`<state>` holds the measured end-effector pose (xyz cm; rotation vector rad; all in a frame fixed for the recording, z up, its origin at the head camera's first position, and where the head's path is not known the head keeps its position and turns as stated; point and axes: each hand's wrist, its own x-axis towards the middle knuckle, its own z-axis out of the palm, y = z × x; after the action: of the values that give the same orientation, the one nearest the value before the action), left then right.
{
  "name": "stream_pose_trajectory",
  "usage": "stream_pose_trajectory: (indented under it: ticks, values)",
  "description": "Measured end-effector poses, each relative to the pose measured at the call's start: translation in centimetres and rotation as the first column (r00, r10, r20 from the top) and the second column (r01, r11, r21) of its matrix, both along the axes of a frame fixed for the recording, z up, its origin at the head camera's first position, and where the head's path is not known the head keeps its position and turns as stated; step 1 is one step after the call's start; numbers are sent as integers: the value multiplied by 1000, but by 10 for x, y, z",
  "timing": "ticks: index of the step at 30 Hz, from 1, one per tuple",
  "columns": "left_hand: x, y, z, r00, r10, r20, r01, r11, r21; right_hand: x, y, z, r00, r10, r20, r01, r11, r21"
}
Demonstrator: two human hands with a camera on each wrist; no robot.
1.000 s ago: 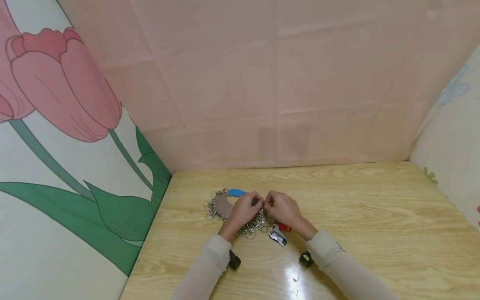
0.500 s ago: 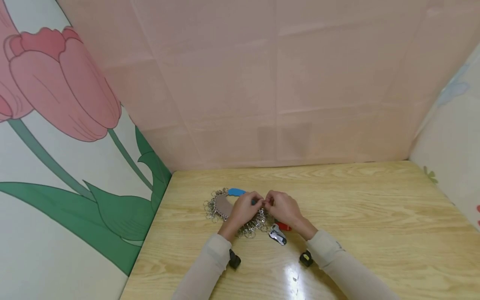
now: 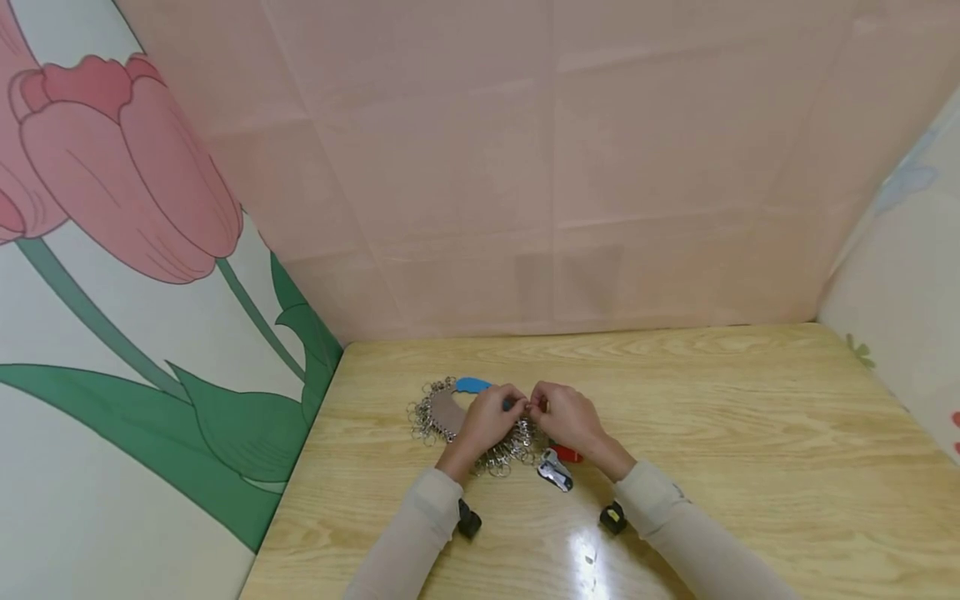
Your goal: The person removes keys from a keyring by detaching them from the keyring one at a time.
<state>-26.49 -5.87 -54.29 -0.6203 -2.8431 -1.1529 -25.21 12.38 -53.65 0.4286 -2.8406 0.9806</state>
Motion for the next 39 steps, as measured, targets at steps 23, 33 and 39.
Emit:
stream_pose_trajectory:
  ticks: [23, 33, 39]
  values:
    - [0, -3, -1, 1000, -2, 2, 2, 1000, 18, 2, -2, 0, 1000, -13, 24, 13, 1000, -1]
    - [1, -2, 0, 1000, -10, 6, 9, 999, 31, 1, -3, -1, 999, -38, 27, 37, 999, 3]
    - [0, -1, -1, 1000, -7, 8, 6, 999, 39, -1, -4, -2, 999, -31, 15, 30, 1000, 3]
